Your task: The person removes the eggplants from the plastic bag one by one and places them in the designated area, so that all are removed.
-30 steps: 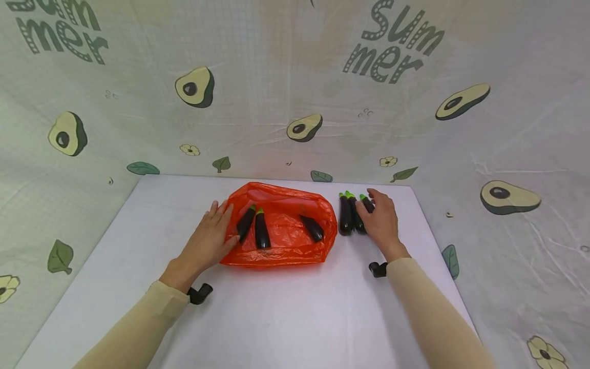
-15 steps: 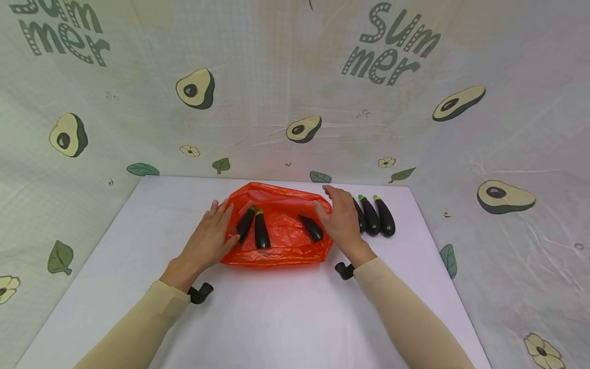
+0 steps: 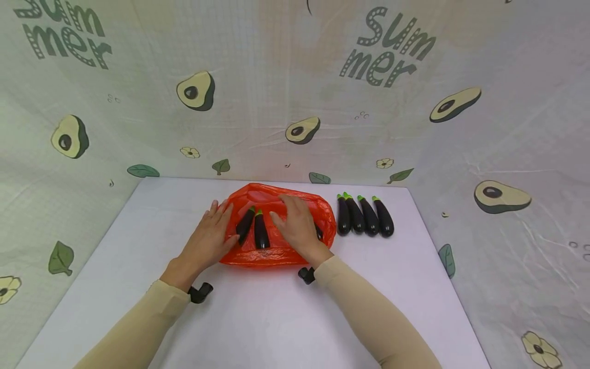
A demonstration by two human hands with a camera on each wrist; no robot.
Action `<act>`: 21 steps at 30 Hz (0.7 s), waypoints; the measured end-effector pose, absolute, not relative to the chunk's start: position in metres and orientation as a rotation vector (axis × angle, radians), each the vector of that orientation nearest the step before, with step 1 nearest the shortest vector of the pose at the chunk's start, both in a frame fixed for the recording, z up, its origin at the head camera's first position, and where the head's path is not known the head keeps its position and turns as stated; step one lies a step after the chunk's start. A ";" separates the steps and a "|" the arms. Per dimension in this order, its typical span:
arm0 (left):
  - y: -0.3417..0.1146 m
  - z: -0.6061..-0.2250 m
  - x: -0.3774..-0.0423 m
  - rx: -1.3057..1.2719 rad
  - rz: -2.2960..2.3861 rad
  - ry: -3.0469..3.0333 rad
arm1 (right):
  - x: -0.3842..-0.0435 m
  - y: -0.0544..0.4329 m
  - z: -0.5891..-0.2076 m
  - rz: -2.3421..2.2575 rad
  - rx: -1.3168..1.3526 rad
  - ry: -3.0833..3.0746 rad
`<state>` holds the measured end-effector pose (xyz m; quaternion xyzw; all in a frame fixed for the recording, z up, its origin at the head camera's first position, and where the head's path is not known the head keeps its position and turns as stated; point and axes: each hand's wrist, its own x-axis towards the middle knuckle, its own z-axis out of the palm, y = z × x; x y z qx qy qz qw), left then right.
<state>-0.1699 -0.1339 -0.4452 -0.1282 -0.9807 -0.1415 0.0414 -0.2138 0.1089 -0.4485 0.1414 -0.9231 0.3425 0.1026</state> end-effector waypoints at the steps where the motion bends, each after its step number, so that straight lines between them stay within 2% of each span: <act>1: -0.134 -0.445 -0.170 -0.394 -0.433 -3.003 | -0.214 0.105 -0.451 1.008 0.423 -2.739; 21: -0.133 -0.447 -0.170 -0.419 -0.412 -2.981 | -0.220 0.070 -0.484 1.006 0.429 -2.939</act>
